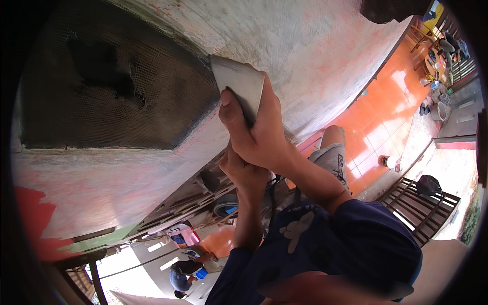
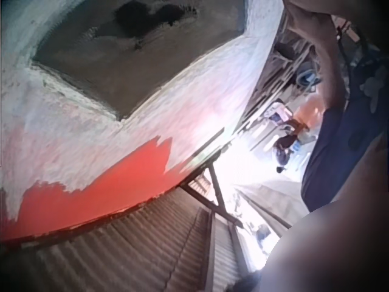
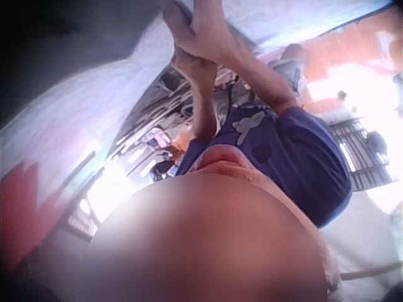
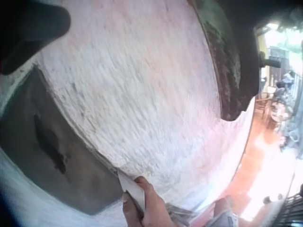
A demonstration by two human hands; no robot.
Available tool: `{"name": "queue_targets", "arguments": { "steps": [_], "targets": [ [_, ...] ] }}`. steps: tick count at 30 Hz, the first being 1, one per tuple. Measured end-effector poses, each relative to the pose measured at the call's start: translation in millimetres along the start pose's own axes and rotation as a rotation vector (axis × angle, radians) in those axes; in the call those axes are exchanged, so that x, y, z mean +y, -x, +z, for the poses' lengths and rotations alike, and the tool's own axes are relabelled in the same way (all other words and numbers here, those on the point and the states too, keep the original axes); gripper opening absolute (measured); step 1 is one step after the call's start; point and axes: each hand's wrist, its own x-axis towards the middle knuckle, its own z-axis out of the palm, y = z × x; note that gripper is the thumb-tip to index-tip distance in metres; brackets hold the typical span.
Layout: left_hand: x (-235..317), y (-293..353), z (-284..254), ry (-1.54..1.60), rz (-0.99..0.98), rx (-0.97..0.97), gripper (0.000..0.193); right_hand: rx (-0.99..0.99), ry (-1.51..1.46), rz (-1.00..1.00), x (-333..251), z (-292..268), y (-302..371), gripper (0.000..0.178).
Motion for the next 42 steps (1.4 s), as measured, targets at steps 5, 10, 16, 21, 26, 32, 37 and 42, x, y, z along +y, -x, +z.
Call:
{"name": "queue_targets", "arguments": {
  "steps": [5,10,16,21,26,32,37,42],
  "targets": [
    [6.3,4.4,1.5,0.037,-0.078,-0.011,0.044,0.015,-0.115,0.098,5.8,-1.1,6.1,0.033],
    [12.1,-0.3,-4.8,-0.003,-0.081,-0.001,0.044,-0.017,-0.180,0.149,9.8,-0.7,3.9,0.038],
    [17.1,-0.9,-3.7,-0.026,-0.053,0.008,0.046,-0.045,-0.190,0.189,1.7,-4.0,-0.9,0.039],
    [13.7,2.7,-0.5,0.034,-0.083,-0.015,0.048,-0.033,-0.115,0.059,0.8,-5.8,-2.1,0.032],
    [6.4,1.3,-1.7,0.074,-0.039,-0.036,0.046,-0.013,0.070,-0.111,-1.3,-3.3,-3.6,0.026],
    [2.1,-9.8,2.0,0.132,-0.083,-0.004,0.046,0.029,0.158,-0.176,-9.2,4.5,-10.9,0.020],
    [9.1,-12.3,-7.5,0.118,-0.073,-0.056,0.051,0.032,0.103,-0.093,-14.3,8.1,-11.4,0.018],
    [10.5,-15.4,-16.8,0.128,-0.090,-0.071,0.057,0.055,0.099,-0.065,-10.0,13.3,-6.5,0.018]
  ]
}}
